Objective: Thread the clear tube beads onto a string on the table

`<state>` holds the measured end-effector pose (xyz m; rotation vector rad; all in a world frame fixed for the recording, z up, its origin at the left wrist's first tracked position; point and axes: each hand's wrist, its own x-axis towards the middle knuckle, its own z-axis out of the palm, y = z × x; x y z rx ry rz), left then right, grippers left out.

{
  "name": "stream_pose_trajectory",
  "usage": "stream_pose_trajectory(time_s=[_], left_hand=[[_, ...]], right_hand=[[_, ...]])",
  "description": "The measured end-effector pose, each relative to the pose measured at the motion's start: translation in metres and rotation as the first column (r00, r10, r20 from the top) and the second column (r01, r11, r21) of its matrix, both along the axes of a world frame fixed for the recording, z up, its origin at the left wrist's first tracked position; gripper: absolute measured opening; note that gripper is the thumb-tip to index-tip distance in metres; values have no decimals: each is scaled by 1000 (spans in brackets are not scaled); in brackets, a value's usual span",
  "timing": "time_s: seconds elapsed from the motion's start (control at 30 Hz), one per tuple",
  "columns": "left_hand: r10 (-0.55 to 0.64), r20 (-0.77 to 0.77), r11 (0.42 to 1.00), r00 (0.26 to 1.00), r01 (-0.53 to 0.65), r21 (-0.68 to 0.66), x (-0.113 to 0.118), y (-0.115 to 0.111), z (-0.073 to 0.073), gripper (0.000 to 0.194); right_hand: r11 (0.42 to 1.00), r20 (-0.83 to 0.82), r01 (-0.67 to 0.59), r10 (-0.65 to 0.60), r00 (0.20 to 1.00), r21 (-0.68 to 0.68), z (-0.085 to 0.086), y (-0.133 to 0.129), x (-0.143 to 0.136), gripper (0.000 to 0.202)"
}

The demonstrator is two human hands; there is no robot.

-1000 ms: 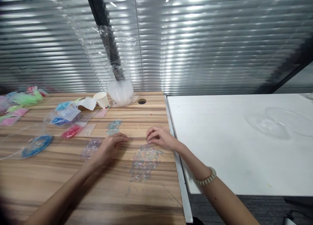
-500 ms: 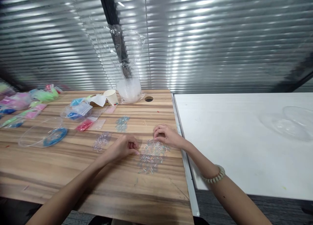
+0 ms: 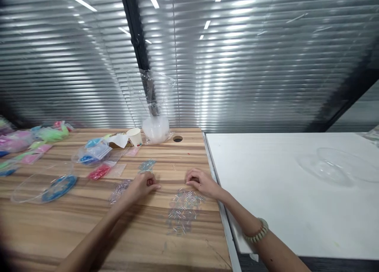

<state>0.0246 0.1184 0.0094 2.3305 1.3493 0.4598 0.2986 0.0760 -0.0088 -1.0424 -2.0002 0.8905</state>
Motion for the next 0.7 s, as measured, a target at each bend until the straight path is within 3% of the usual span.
stream_pose_trajectory(time_s=[0.2, 0.43, 0.6, 0.7], left_hand=[[136, -106, 989, 985, -130, 64, -10, 8, 4, 23], [266, -105, 960, 958, -254, 117, -26, 15, 11, 20], [255, -67, 962, 965, -246, 118, -29, 18, 9, 12], [212, -70, 973, 975, -204, 109, -23, 15, 8, 5]], right_hand=[[998, 25, 60, -61, 998, 27, 0, 8, 9, 24], [995, 49, 94, -96, 994, 38, -3, 16, 11, 23], [991, 150, 134, -134, 980, 10, -4, 40, -1, 19], [981, 113, 183, -189, 975, 64, -8, 54, -10, 18]])
